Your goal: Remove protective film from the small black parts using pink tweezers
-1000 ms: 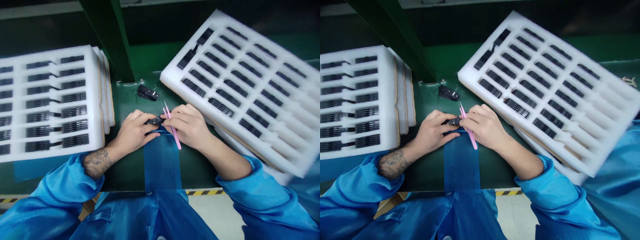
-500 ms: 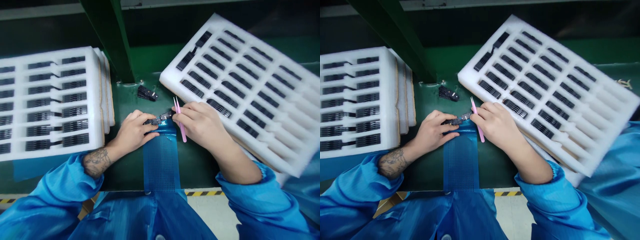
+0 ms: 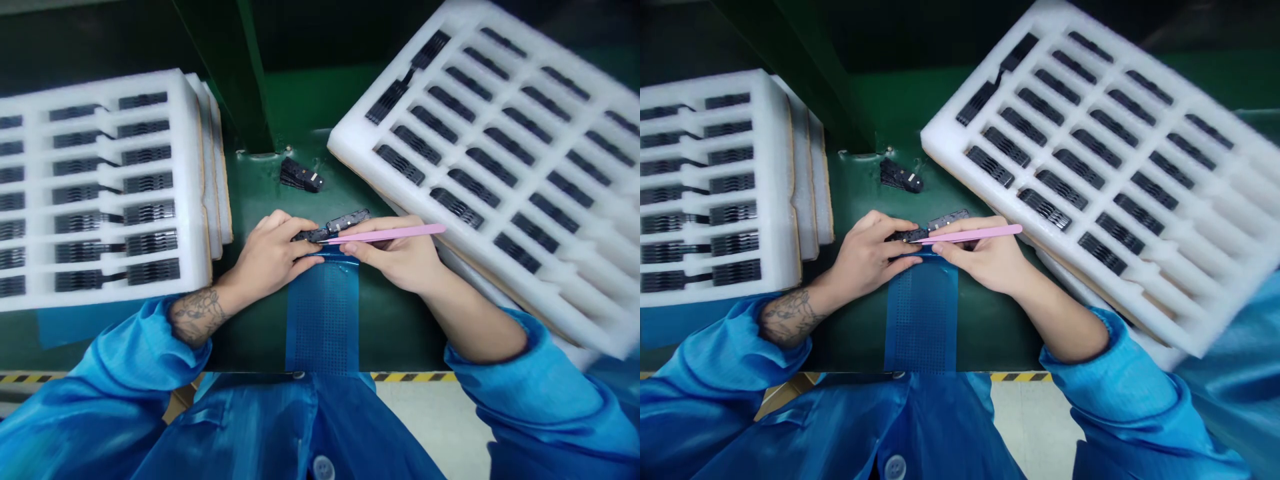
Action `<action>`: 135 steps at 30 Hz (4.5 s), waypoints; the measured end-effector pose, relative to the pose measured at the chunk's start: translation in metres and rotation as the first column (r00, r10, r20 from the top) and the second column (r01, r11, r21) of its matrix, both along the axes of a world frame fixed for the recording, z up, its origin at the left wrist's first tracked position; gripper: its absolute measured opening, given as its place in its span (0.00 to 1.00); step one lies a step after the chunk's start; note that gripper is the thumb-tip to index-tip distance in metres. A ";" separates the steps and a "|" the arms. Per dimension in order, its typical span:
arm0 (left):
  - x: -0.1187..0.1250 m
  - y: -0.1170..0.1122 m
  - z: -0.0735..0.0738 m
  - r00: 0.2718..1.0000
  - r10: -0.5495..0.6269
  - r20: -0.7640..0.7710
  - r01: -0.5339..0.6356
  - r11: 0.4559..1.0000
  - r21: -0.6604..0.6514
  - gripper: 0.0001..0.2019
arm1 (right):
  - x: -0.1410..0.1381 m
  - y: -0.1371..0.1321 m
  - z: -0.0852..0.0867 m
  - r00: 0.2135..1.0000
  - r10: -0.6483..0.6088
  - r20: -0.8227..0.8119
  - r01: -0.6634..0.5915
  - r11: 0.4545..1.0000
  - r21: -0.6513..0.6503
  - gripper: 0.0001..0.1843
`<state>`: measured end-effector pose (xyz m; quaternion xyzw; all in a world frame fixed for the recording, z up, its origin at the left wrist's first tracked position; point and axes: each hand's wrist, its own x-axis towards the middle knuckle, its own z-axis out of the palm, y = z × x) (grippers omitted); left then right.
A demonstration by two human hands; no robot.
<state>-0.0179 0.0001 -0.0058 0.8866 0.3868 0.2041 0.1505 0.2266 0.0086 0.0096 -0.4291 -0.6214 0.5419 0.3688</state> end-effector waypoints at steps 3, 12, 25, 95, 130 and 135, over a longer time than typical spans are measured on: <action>0.000 0.000 0.000 1.000 0.002 -0.003 -0.002 1.000 -0.001 0.11 | 0.002 0.003 0.000 0.997 0.041 -0.072 -0.045 0.997 -0.057 0.09; 0.000 0.000 0.000 1.000 0.008 0.006 -0.008 1.000 -0.001 0.11 | 0.002 0.004 -0.004 0.980 -0.042 -0.196 0.001 0.979 -0.205 0.11; 0.000 0.000 -0.001 1.000 0.008 0.005 -0.008 1.000 -0.002 0.11 | 0.002 0.006 0.000 0.998 -0.019 -0.066 0.014 0.997 -0.072 0.08; 0.000 -0.001 0.000 1.000 0.019 0.002 -0.019 1.000 -0.023 0.10 | -0.005 0.001 -0.004 0.985 -0.156 0.067 0.155 0.988 0.020 0.10; 0.000 -0.001 0.001 1.000 0.029 -0.011 -0.029 1.000 -0.002 0.12 | -0.017 0.002 -0.013 0.945 -0.296 0.142 0.288 0.955 0.074 0.08; 0.000 -0.001 0.004 0.999 0.030 -0.024 -0.030 1.000 -0.004 0.12 | -0.018 0.002 -0.012 0.955 -0.278 0.106 0.270 0.959 0.084 0.07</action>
